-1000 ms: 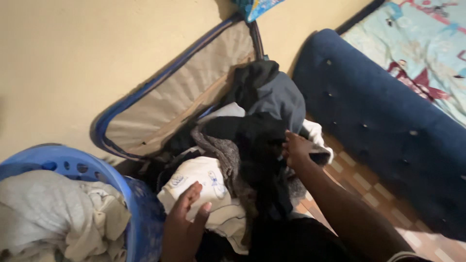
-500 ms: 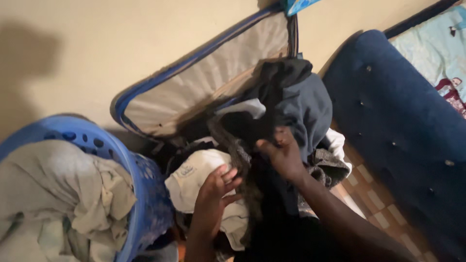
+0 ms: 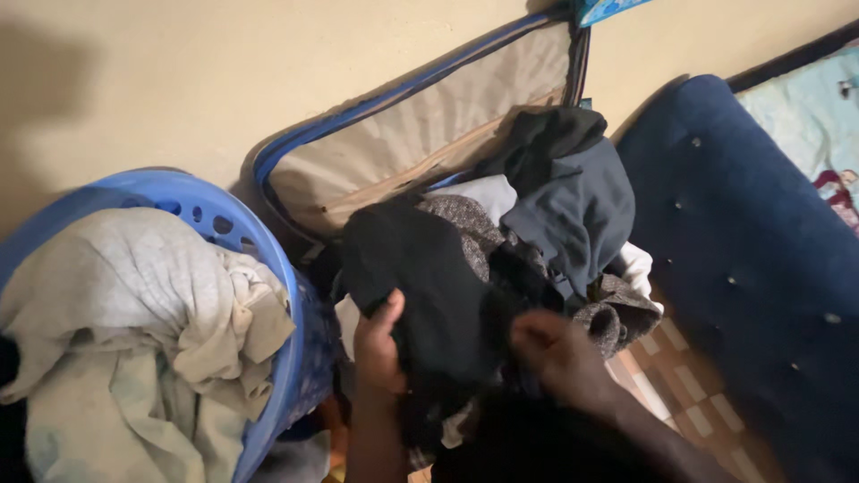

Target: The person sorts various clothing items, including a plaid hat, towels, a shirt, and shorts, by hand, moving them between a blue laundry basket and a suitcase on the floor.

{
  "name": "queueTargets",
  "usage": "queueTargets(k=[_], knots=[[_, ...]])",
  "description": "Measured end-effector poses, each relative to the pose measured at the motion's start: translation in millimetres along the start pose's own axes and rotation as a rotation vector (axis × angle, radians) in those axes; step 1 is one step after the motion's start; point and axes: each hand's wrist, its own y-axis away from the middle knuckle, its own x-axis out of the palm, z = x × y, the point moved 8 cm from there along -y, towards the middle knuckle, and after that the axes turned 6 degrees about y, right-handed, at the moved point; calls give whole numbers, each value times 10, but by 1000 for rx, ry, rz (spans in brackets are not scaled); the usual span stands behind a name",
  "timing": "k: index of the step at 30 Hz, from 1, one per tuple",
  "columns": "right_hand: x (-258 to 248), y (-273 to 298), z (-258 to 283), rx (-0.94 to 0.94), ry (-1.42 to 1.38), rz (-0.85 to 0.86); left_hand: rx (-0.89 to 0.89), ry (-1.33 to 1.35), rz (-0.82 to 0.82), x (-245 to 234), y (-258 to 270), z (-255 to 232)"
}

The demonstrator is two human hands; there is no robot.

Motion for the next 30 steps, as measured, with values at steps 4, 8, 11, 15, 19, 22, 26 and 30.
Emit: queueTargets(k=[4,8,11,15,19,22,26,30], knots=[[-461,91,300,-103,-365,-334,-149,-61,188,294,306,165],[-530,262,650,-122,-526,-193,-249,-180,408,546,462,381],[-445,508,610,96,-594,-267,-151,-337,549,802,442,408],[-544,913,793,119,-346,-406,-121,-431,579,1062,543,429],[-768,1238,1022,-75,149,-601,118,-605,619,1323,594,520],[-893,1504,649,60,-86,-703,-15,-813,761,1332,586,675],[-1095,1791,210,-29,-402,-713,22,-800,989,1516,713,732],[-1061,1999,-63,95,-317,-758,-165,-719,908,1719,903,1019]])
